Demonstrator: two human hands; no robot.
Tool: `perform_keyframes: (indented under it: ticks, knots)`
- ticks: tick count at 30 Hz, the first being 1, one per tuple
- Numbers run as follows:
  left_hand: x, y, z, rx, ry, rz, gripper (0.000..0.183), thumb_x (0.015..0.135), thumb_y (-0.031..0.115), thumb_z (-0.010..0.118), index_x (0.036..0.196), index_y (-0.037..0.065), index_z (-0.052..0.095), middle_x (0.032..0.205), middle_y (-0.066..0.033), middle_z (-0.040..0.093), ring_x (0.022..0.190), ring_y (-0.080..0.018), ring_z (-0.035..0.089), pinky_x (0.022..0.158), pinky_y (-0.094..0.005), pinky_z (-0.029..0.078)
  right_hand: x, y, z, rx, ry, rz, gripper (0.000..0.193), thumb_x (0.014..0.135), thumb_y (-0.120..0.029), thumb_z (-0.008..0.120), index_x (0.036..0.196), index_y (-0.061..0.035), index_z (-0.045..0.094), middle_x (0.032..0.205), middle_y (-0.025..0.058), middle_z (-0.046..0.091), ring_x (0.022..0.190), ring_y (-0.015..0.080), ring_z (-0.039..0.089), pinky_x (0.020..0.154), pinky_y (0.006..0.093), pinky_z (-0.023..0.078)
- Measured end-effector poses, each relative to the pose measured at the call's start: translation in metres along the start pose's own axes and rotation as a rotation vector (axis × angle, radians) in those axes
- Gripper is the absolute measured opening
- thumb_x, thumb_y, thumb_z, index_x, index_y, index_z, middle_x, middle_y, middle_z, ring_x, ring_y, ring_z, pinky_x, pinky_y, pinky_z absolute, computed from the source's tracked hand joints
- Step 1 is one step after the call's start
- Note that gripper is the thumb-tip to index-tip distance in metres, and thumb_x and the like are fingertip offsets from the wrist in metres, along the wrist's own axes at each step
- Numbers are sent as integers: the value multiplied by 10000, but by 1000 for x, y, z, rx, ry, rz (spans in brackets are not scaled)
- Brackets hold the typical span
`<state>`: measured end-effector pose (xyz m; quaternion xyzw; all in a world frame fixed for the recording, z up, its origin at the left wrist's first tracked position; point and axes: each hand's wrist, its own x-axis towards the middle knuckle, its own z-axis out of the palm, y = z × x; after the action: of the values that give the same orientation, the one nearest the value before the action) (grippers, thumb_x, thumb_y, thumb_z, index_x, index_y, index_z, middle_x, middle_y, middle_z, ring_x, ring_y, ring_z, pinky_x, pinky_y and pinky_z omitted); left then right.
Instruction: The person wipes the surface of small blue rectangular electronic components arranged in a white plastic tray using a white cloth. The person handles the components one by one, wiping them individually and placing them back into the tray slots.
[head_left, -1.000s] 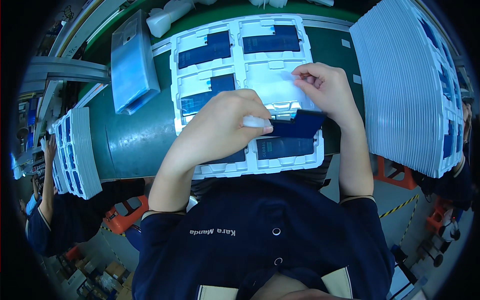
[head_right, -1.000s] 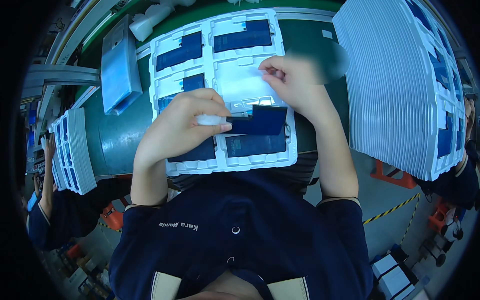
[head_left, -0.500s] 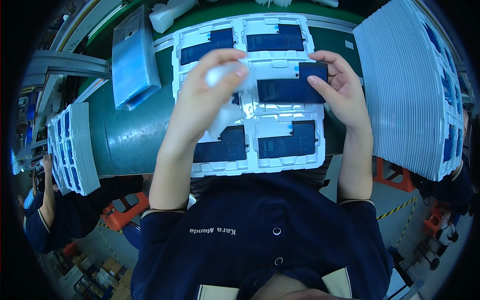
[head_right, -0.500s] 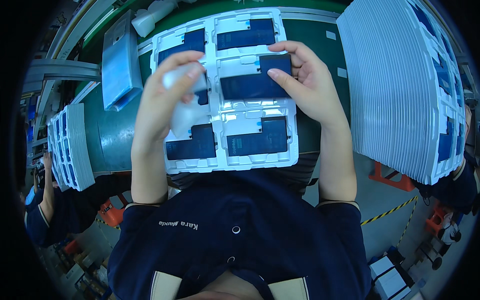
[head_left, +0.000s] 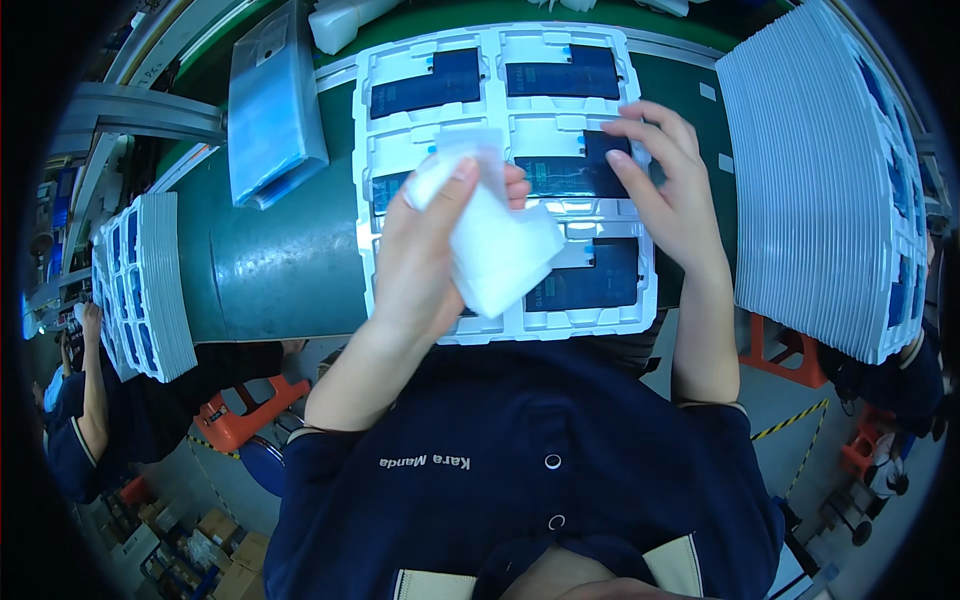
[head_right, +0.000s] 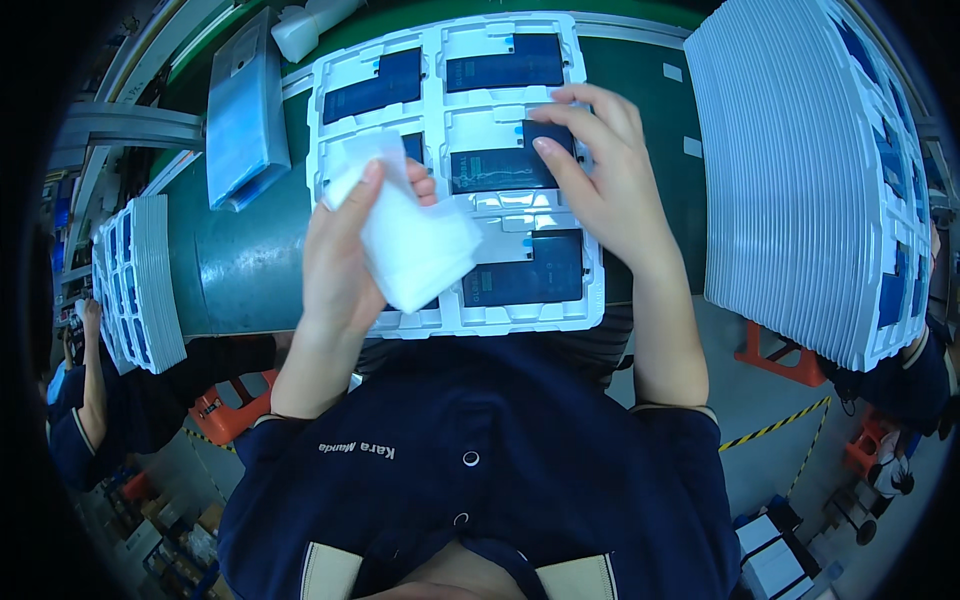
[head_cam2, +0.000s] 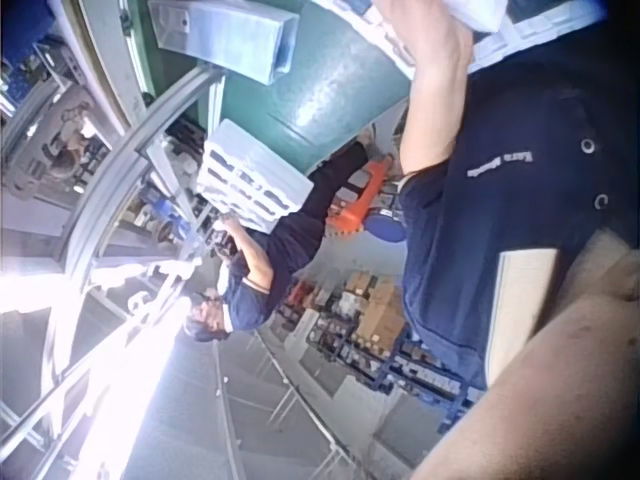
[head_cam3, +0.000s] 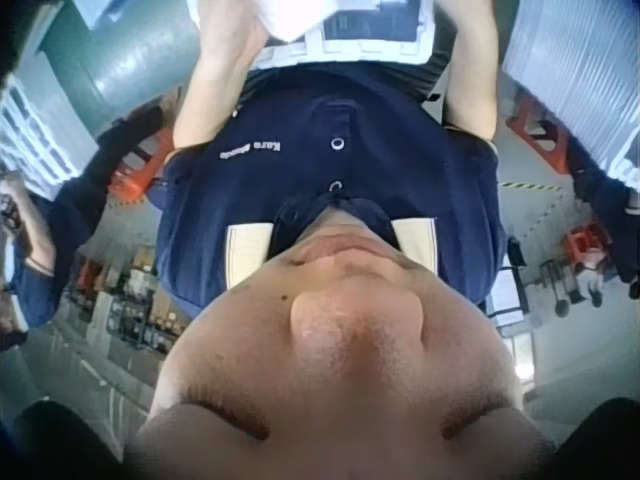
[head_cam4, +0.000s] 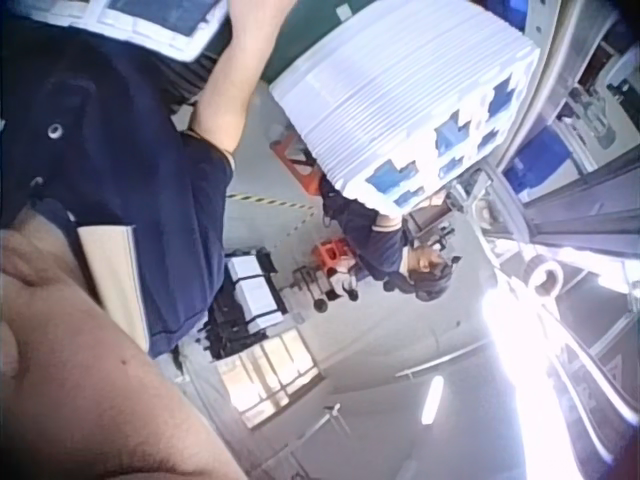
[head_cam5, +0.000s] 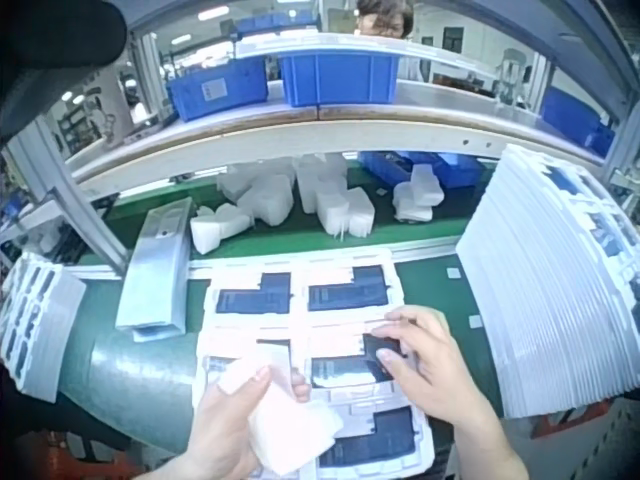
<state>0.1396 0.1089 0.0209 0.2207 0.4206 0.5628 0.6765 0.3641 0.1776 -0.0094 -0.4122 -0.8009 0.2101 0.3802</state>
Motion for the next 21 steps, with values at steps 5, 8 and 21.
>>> perform_keyframes:
  ticks: [5,8,21]
  knots:
    - [-8,-24,13,-24,-82,83,249,980,255,545,1084,31,512,962,-102,627,886,-145,618,768,-293,518,-37,-63,11,695,-123,385,359,829,-66,704,1158,-29,566,936,10,596,848,74,544,770,239,441]
    - [-16,-30,17,-27,-99,119,236,993,251,519,1096,40,496,956,-100,616,873,-130,608,743,-266,501,-53,-64,25,884,-91,500,307,802,-36,738,1069,-28,587,866,-18,580,786,47,530,729,205,431]
    - [-32,-28,18,3,-146,202,265,1003,250,493,1152,32,466,945,-81,610,874,-110,586,755,-262,484,-66,-69,21,884,87,547,62,880,-34,666,908,16,641,837,1,625,719,41,547,650,188,439]
